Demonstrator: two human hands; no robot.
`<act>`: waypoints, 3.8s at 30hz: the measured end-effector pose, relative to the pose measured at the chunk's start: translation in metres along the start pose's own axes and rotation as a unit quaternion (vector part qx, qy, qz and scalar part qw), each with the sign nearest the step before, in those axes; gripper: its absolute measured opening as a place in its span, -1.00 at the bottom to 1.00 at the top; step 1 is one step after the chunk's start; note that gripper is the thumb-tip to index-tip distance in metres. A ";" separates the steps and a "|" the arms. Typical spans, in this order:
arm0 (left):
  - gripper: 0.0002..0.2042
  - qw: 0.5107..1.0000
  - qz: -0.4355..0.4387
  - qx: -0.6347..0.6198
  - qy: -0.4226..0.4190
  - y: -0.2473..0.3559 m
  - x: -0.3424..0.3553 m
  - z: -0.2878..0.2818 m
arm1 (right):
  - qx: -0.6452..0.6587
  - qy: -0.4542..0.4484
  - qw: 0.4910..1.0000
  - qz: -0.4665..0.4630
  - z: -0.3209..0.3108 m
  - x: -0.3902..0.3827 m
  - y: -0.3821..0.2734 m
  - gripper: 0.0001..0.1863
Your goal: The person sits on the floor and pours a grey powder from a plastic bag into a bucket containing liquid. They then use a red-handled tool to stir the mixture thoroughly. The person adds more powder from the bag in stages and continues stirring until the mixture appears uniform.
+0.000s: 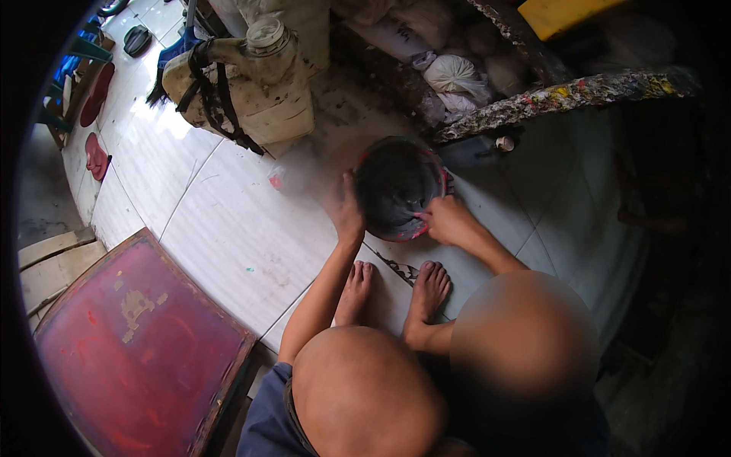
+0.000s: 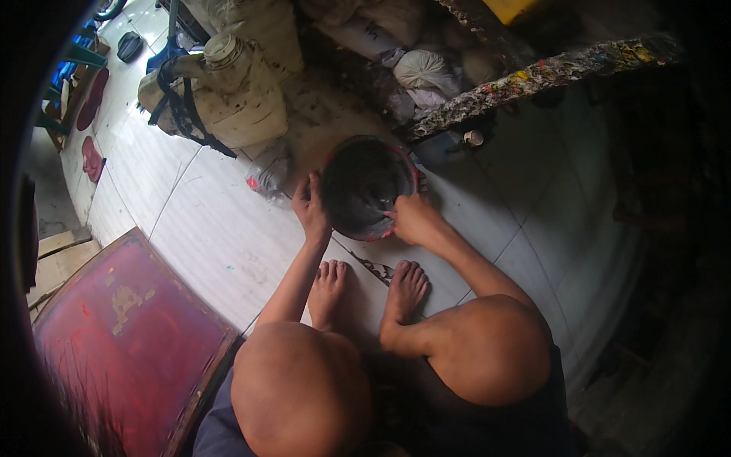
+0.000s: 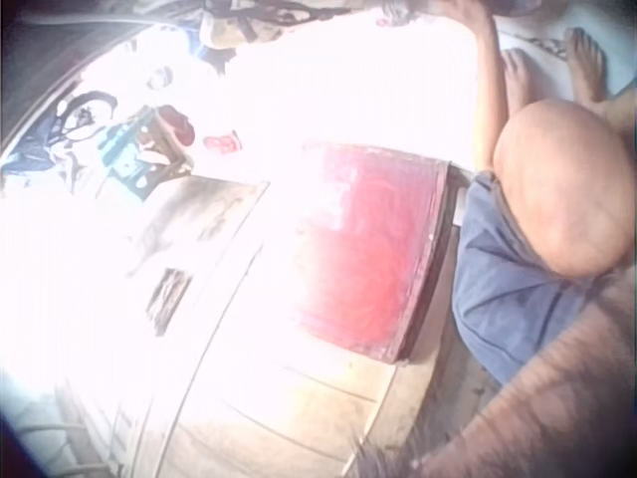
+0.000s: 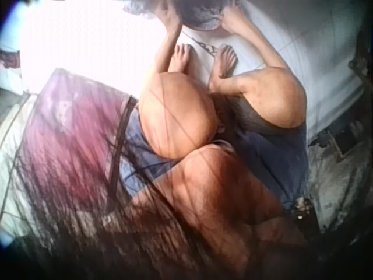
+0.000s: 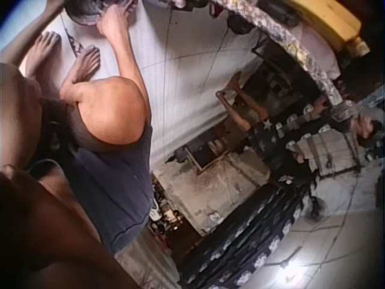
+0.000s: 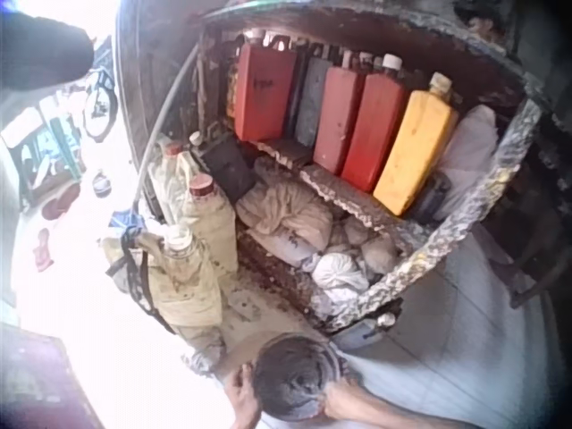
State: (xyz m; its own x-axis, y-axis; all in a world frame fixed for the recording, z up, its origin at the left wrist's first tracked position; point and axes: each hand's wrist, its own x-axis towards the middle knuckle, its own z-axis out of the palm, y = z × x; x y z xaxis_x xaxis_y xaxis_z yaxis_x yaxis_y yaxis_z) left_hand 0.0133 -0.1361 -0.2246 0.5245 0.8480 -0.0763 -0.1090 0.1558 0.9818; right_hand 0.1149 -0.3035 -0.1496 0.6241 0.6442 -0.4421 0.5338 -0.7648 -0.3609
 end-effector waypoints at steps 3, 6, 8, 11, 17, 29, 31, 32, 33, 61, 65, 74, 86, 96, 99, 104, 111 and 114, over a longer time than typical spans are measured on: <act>-0.65 0.999 0.020 0.035 -0.008 -0.006 0.005 0.001 | 0.006 0.047 0.998 0.045 -0.024 0.018 -0.011 -0.73; -0.65 0.996 0.038 0.086 -0.010 -0.012 0.001 0.001 | 0.063 0.004 0.998 -0.022 0.000 -0.006 -0.034 -0.73; -0.65 1.000 0.008 0.026 0.002 0.001 0.003 0.010 | -0.065 -0.029 0.995 -0.073 -0.006 -0.010 0.001 -0.80; -0.65 0.993 0.068 0.090 -0.028 -0.007 0.002 -0.006 | -0.113 0.020 0.980 -0.164 -0.058 0.002 -0.008 -0.86; -0.66 0.999 0.020 0.027 -0.020 0.003 0.001 0.007 | -0.146 0.034 0.988 -0.042 -0.038 -0.023 -0.020 -0.85; -0.64 1.000 0.000 -0.020 -0.011 -0.002 0.000 0.000 | 0.003 0.001 0.999 0.053 -0.029 0.011 -0.006 -0.81; -0.64 0.999 -0.015 -0.033 -0.004 -0.007 -0.003 0.005 | 0.018 0.043 0.998 -0.029 -0.001 0.016 -0.006 -0.81; -0.63 0.999 -0.018 -0.041 0.001 -0.010 0.001 0.007 | 0.023 0.055 0.991 -0.119 0.014 0.011 -0.005 -0.81; -0.64 0.999 -0.018 -0.026 -0.001 -0.015 0.003 0.000 | 0.044 -0.033 0.998 -0.037 0.012 0.004 -0.016 -0.79; -0.53 0.940 -0.133 0.196 -0.244 0.083 0.059 -0.126 | 0.292 0.121 0.946 -0.071 -0.054 -0.084 -0.004 -0.86; -0.23 0.922 -0.281 0.095 -0.250 0.112 -0.014 -0.125 | 0.414 -0.089 0.902 -0.079 0.001 -0.079 -0.013 -0.78; -0.40 0.796 -0.176 0.342 -0.468 0.075 -0.079 -0.062 | 0.392 -0.032 0.916 -0.082 0.023 -0.058 -0.040 -0.55; -0.37 0.591 -0.189 0.587 -0.520 0.091 -0.076 -0.017 | 0.394 -0.048 0.917 0.044 0.032 -0.043 -0.040 -0.55; -0.54 0.757 -0.288 0.301 -0.503 0.070 -0.081 0.004 | 0.354 -0.076 0.929 0.081 0.014 -0.021 -0.032 -0.43; -0.59 0.799 -0.310 0.202 -0.474 0.060 -0.085 0.004 | 0.396 -0.095 0.910 0.076 0.010 -0.016 -0.030 -0.46; -0.60 0.838 -0.319 0.106 -0.430 0.056 -0.086 0.011 | 0.354 -0.109 0.924 0.097 0.010 -0.011 -0.027 -0.51; -0.57 0.853 -0.329 0.098 -0.394 0.039 -0.095 0.014 | 0.345 -0.134 0.925 0.086 0.012 -0.001 -0.020 -0.54; -0.56 0.851 -0.339 0.097 -0.389 0.037 -0.095 0.014 | 0.332 -0.128 0.930 0.087 0.014 0.001 -0.019 -0.56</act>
State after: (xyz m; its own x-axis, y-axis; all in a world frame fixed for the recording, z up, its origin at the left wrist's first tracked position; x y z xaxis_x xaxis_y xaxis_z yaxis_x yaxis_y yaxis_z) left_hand -0.0284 -0.2180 -0.1786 0.8202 -0.0061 -0.5720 0.5426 0.3254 0.7744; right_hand 0.0973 -0.2884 -0.1552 0.4670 0.5511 -0.6915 -0.0863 -0.7499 -0.6559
